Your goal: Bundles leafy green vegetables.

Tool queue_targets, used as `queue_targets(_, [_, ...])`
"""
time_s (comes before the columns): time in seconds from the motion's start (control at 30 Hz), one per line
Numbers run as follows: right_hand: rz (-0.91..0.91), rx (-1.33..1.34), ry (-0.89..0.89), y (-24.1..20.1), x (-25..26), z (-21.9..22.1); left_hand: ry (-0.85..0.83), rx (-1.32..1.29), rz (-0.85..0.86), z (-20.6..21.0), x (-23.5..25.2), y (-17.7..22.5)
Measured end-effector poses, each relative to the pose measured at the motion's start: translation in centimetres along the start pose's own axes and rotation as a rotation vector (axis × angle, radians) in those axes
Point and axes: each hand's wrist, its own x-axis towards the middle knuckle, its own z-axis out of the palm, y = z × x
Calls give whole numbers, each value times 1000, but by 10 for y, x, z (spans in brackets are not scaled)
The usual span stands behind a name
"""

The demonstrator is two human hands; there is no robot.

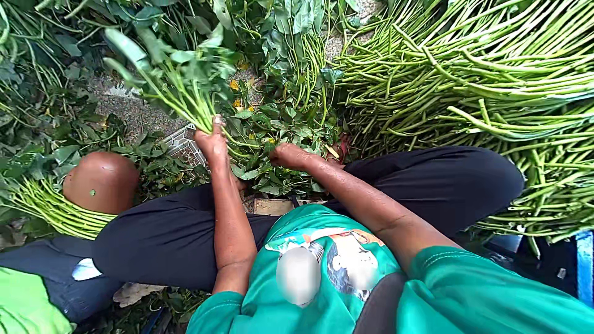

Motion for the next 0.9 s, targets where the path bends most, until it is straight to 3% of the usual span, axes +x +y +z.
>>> queue_targets(0.07, [60,5,48,22,11,13,29,-23,16,-3,3,4])
queue_targets(0.2, [86,70,322,36,65,-18,6,-48,60,3,-5,1])
queue_targets(0.27, [156,72,332,43,87,-24,6,-92,76,3,-5,1])
queue_targets(0.37, [185,27,207,38,85,14,26,-153,95,1,-4,2])
queue_targets(0.5, [7,22,-233,16,47,95,49,-191,181,2,2,-5])
queue_targets(0.57, [-44,112,-436,7,34,98,52,-246,215,3,2,-4])
queue_targets(0.6, [-50,172,-440,10,32,94,53,-287,218,4,1,0])
queue_targets(0.77, [-6,335,-104,15,43,3,22,-474,164,-1,-7,21])
queue_targets(0.83, [28,324,163,30,45,-37,-6,-577,83,-4,-8,29])
queue_targets(0.9, [183,351,528,53,43,-69,-89,-695,34,-7,-8,30])
